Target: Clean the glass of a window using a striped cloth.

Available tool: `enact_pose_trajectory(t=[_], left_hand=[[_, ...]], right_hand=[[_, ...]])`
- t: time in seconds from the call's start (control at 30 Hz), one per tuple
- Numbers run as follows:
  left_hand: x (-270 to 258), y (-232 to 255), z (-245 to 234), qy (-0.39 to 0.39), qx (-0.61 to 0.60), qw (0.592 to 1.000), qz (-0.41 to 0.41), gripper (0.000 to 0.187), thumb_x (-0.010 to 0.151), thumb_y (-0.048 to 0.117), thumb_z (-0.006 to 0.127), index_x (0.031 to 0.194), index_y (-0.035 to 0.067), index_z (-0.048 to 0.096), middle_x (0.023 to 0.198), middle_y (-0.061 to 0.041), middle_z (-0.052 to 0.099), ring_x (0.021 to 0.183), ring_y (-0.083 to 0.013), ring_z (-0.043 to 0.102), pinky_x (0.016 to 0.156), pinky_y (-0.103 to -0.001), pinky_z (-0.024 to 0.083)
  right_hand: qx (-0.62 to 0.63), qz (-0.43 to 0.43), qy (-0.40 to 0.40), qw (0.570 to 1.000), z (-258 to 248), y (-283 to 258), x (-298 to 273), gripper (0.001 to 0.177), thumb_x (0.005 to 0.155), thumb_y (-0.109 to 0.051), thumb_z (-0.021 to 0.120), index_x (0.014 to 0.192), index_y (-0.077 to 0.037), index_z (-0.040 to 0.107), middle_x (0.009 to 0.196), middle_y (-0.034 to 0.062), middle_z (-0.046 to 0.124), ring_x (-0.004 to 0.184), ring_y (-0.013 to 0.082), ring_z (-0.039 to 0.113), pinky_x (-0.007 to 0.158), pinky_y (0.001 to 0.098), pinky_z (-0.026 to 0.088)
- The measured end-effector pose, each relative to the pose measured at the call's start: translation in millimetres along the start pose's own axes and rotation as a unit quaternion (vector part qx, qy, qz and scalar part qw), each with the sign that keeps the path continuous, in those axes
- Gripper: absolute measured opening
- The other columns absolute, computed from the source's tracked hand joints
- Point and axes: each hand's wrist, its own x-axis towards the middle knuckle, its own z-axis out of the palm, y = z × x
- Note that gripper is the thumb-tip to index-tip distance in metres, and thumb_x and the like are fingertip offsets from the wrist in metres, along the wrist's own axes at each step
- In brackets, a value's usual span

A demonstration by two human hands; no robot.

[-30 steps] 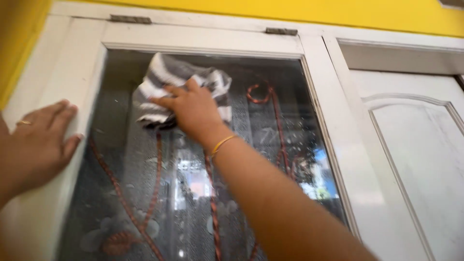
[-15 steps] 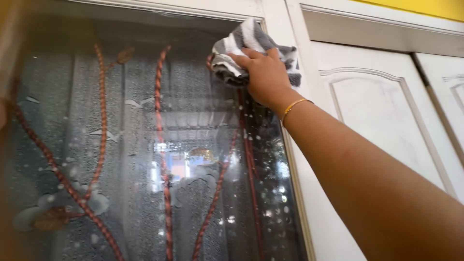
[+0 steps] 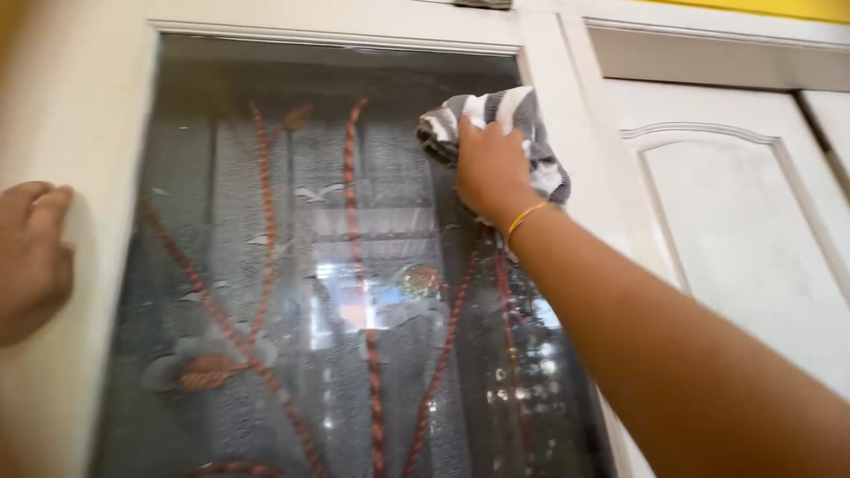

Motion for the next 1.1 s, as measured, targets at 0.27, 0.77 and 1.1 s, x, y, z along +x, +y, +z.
enact_pose_trajectory(t=[0.27,0.77,1.1], left_hand=[[-8.5,-7.7,-39.8,-0.127,0.079,0.989,0.021,0.050,0.097,0.026,0.054,0.142,0.003,0.054,0.143,-0.014,0.055,0.118,-0.0329,0.061,0.108,-0.044,0.045],[41.9,64.7,-91.3,-0.409,0.188,0.886,-0.110,0.089,0.091,0.074,0.038,0.164,0.032,0.011,0.164,-0.012,0.028,0.141,-0.0309,0.043,0.116,-0.073,-0.002],[15.0,58.3,-55.9,-0.347,0.188,0.910,-0.124,0.081,0.090,0.062,0.045,0.162,0.037,0.019,0.161,-0.020,0.027,0.143,-0.0364,0.039,0.108,-0.080,-0.002]], right_hand=[[0.060,-0.034,0.011,0.998,-10.1,-132.0,-6.5,0.079,0.080,-0.005,0.068,0.153,-0.009,0.039,0.129,0.0229,0.057,0.116,0.0472,0.051,0.094,0.0491,0.050],[0.193,-0.216,-0.036,0.956,-45.9,-291.0,-35.6,0.094,0.068,-0.018,0.081,0.152,-0.029,0.041,0.152,0.0197,0.042,0.131,0.0407,0.042,0.109,0.0420,0.042],[0.088,-0.272,-0.019,0.958,-42.7,-250.2,-58.9,0.068,0.086,-0.016,0.067,0.143,-0.051,0.050,0.151,0.0009,0.045,0.128,0.0314,0.046,0.101,0.0429,0.047]])
